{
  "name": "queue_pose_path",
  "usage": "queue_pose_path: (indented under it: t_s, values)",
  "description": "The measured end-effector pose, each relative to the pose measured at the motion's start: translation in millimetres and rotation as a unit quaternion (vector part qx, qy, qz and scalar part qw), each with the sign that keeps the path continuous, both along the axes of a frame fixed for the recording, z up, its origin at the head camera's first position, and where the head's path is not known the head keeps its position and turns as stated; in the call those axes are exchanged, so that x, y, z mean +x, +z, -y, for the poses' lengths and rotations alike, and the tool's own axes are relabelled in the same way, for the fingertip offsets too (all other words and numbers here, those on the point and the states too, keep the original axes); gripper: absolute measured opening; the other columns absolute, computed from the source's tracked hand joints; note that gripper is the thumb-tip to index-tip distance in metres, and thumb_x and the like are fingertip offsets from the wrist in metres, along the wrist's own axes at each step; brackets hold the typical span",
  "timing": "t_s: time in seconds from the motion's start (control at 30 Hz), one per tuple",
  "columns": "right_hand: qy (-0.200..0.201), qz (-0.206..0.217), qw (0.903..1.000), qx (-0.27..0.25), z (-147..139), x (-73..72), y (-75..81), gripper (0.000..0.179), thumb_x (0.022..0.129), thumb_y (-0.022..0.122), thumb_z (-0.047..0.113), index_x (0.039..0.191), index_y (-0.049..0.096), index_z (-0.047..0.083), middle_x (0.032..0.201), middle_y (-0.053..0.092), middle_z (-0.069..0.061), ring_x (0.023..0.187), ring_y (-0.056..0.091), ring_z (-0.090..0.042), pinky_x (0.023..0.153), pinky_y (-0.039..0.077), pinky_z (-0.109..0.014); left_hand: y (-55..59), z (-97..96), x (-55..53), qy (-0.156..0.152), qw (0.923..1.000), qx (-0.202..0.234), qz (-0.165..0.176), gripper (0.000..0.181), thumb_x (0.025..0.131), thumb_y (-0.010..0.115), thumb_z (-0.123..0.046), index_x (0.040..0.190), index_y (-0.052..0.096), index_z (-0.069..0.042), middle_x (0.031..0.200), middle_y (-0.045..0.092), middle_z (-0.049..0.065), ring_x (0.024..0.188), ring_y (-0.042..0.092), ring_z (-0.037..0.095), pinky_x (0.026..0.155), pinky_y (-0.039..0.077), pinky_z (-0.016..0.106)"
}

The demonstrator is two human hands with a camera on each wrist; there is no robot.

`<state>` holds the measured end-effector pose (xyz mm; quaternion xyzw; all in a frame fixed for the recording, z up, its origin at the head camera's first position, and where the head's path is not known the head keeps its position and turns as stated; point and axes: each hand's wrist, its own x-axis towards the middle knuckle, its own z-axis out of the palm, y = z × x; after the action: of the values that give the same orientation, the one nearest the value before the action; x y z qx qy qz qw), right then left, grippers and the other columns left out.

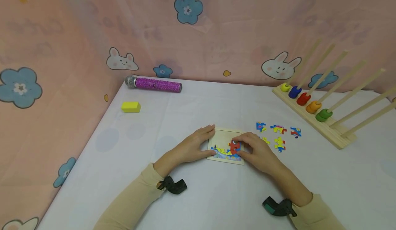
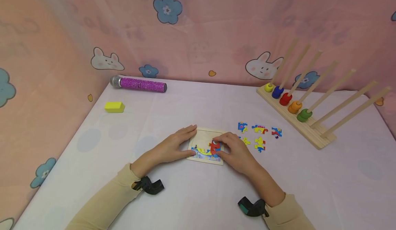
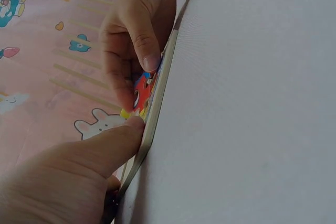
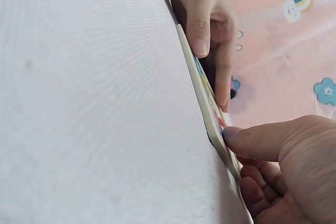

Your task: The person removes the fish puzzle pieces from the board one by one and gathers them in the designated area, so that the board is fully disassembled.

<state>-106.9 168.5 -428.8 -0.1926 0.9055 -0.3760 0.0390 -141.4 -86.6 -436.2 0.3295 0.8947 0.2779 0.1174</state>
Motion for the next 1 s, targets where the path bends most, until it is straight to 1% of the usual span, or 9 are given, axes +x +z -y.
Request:
queue_pose_path:
  t_s: [0.13, 0.4, 0.53, 0.7, 0.8, 0.9, 0.93, 1.0]
  values:
    - [-0.002, -0.006, 1.0, 0.007, 1, 0.0, -0.4, 0.037, 0.083, 0.072, 0.008, 0.118, 0.064, 0.013, 0.115, 0.061, -0.003, 0.107, 0.053, -0.018, 0.09, 0.051, -0.038, -0.1, 0.3, 0.3, 0.001, 1.0, -0.002, 0.0, 0.078, 0.086, 0.067, -0.041, 0.145, 0.034, -0.002, 0.157, 0.022, 0.004, 0.146, 0.019, 0.018, 0.12, 0.017, 0.032]
    - [-0.001, 0.0, 1.0, -0.001, -1, -2.1, 3.4, 0.036, 0.084, 0.069, 0.006, 0.119, 0.062, 0.013, 0.116, 0.06, -0.004, 0.105, 0.054, -0.018, 0.089, 0.051, -0.041, -1.1, 0.3, 0.2, 0.002, 1.0, 0.001, -0.003, 0.078, 0.087, 0.067, -0.04, 0.145, 0.034, -0.002, 0.157, 0.022, 0.005, 0.145, 0.019, 0.018, 0.12, 0.016, 0.031]
    - [-0.009, 0.014, 0.9999, -0.004, -6, -4.3, 8.1, 0.034, 0.087, 0.067, 0.008, 0.119, 0.061, 0.014, 0.118, 0.059, -0.003, 0.105, 0.053, -0.019, 0.089, 0.05, -0.042, -2.3, 0.2, 0.3, -0.002, 1.0, 0.005, -0.004, 0.077, 0.087, 0.068, -0.039, 0.145, 0.034, -0.001, 0.157, 0.023, 0.006, 0.145, 0.019, 0.018, 0.12, 0.017, 0.033]
    - [-0.031, 0.031, 0.9989, 0.012, -21, -6.6, 18.0, 0.034, 0.088, 0.066, 0.011, 0.121, 0.06, 0.015, 0.119, 0.056, -0.003, 0.103, 0.052, -0.018, 0.087, 0.051, -0.035, -2.5, 0.5, 0.8, -0.004, 1.0, 0.008, -0.003, 0.078, 0.086, 0.068, -0.04, 0.145, 0.034, -0.001, 0.157, 0.022, 0.006, 0.145, 0.019, 0.018, 0.12, 0.016, 0.032]
    - [-0.036, 0.038, 0.9985, 0.013, -34, -7.1, 22.6, 0.035, 0.088, 0.066, 0.011, 0.122, 0.059, 0.013, 0.12, 0.056, -0.005, 0.107, 0.053, -0.021, 0.091, 0.052, -0.039, -2.0, 0.6, 0.6, -0.005, 0.9999, 0.008, -0.006, 0.078, 0.087, 0.068, -0.04, 0.145, 0.034, -0.001, 0.157, 0.022, 0.006, 0.145, 0.019, 0.018, 0.12, 0.016, 0.032]
    - [-0.046, 0.045, 0.9978, 0.012, -49, -5.5, 25.5, 0.035, 0.09, 0.065, 0.014, 0.124, 0.058, 0.013, 0.123, 0.055, -0.007, 0.113, 0.051, -0.025, 0.095, 0.049, -0.045, -1.5, 0.7, 0.3, -0.005, 1.0, 0.004, -0.007, 0.078, 0.087, 0.067, -0.04, 0.145, 0.033, -0.001, 0.157, 0.022, 0.006, 0.145, 0.019, 0.018, 0.12, 0.017, 0.033]
    - [-0.051, 0.043, 0.9977, 0.014, -54, -4.6, 25.8, 0.034, 0.09, 0.065, 0.015, 0.124, 0.058, 0.013, 0.123, 0.055, -0.008, 0.113, 0.051, -0.025, 0.095, 0.048, -0.043, -1.4, 0.7, 0.3, -0.005, 1.0, 0.004, -0.006, 0.078, 0.087, 0.067, -0.04, 0.145, 0.033, -0.001, 0.157, 0.022, 0.006, 0.145, 0.019, 0.018, 0.12, 0.017, 0.033]
    - [-0.06, 0.038, 0.9973, 0.018, -65, -2.1, 26.5, 0.035, 0.09, 0.065, 0.019, 0.124, 0.059, 0.014, 0.124, 0.055, -0.008, 0.113, 0.05, -0.021, 0.093, 0.048, -0.031, -1.0, 0.8, 0.3, -0.005, 1.0, 0.003, -0.005, 0.077, 0.087, 0.067, -0.04, 0.145, 0.033, -0.002, 0.157, 0.022, 0.006, 0.145, 0.019, 0.018, 0.12, 0.016, 0.033]
